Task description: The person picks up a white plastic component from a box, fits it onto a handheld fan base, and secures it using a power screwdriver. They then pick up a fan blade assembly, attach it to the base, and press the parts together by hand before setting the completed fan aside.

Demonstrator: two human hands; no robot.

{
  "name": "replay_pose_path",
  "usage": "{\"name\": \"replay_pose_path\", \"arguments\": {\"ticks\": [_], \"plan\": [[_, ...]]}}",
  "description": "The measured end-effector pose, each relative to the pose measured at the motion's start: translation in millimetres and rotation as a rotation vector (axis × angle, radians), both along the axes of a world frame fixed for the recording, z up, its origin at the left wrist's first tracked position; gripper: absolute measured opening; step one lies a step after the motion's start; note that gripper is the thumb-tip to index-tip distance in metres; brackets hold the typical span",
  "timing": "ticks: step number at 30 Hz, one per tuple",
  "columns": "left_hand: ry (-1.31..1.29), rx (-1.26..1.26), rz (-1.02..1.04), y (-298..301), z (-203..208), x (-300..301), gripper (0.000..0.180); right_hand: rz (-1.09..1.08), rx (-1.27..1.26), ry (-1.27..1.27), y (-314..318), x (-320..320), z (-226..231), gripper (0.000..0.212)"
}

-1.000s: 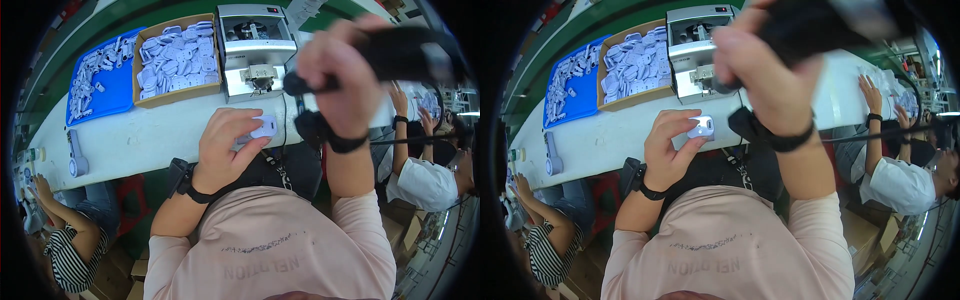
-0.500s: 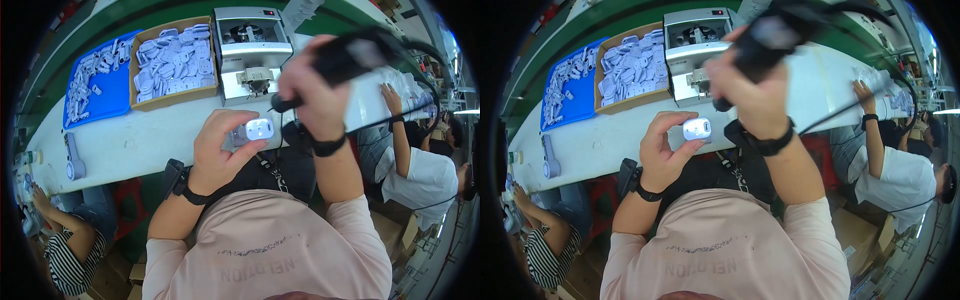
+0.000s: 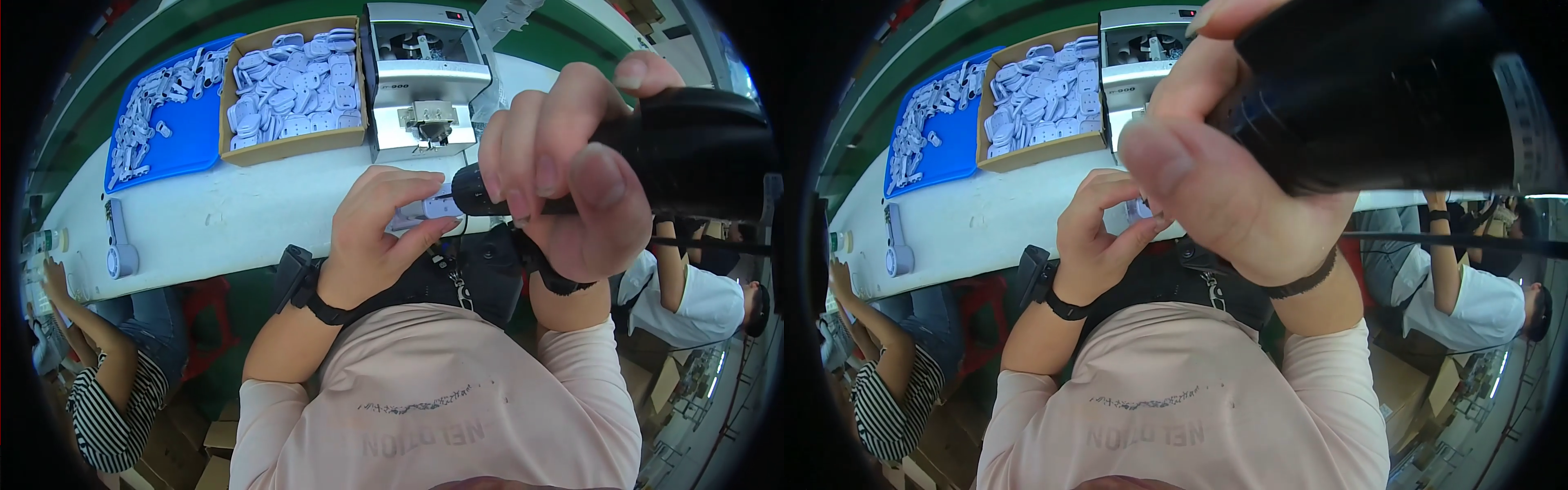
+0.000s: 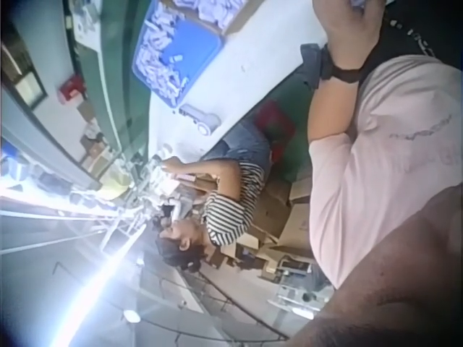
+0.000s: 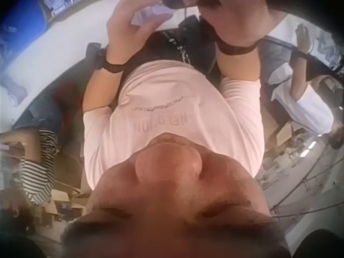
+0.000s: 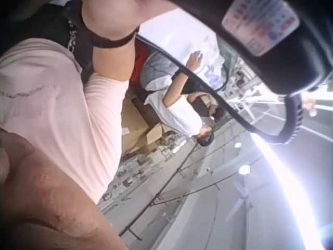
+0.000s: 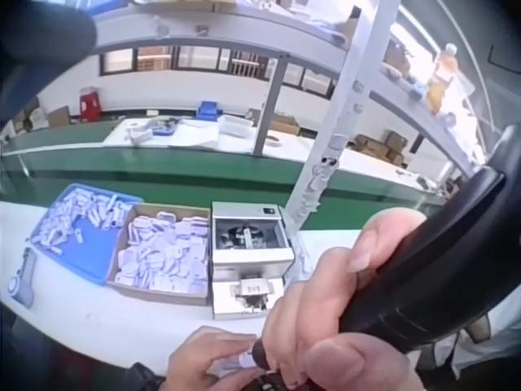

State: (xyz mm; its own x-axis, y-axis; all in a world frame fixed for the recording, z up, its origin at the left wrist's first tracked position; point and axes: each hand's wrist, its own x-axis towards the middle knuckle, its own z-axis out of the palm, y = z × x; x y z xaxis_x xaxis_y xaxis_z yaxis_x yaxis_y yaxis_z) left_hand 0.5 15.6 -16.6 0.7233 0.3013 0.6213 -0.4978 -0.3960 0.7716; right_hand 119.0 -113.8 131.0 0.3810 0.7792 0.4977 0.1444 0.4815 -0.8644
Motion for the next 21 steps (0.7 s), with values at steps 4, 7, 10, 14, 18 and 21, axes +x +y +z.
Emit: {"name": "replay_pose_path", "arguments": {"ticks": [4, 7, 10, 14, 18, 21], "plan": [[0.022, 0.005, 0.003, 2, 0, -1, 0.045, -0.013, 0.022, 0.013, 4, -1, -3, 0.046], [0.028, 0.007, 0.01, 2, 1, 0, 0.045, 0.014, 0.044, -0.031, 9, 5, -6, 0.045], [0.022, 0.007, 0.024, 2, 2, 1, 0.045, 0.039, 0.062, -0.075, 15, 12, -13, 0.044], [0.016, 0.008, 0.046, 2, 3, 2, 0.045, 0.073, 0.087, -0.137, 23, 21, -20, 0.043], [0.028, 0.014, 0.049, 3, 6, 4, 0.043, 0.12, 0.119, -0.207, 28, 25, -22, 0.042], [0.019, 0.036, 0.055, 3, 8, 2, 0.041, 0.025, 0.13, -0.028, 26, 14, -23, 0.044]]}}
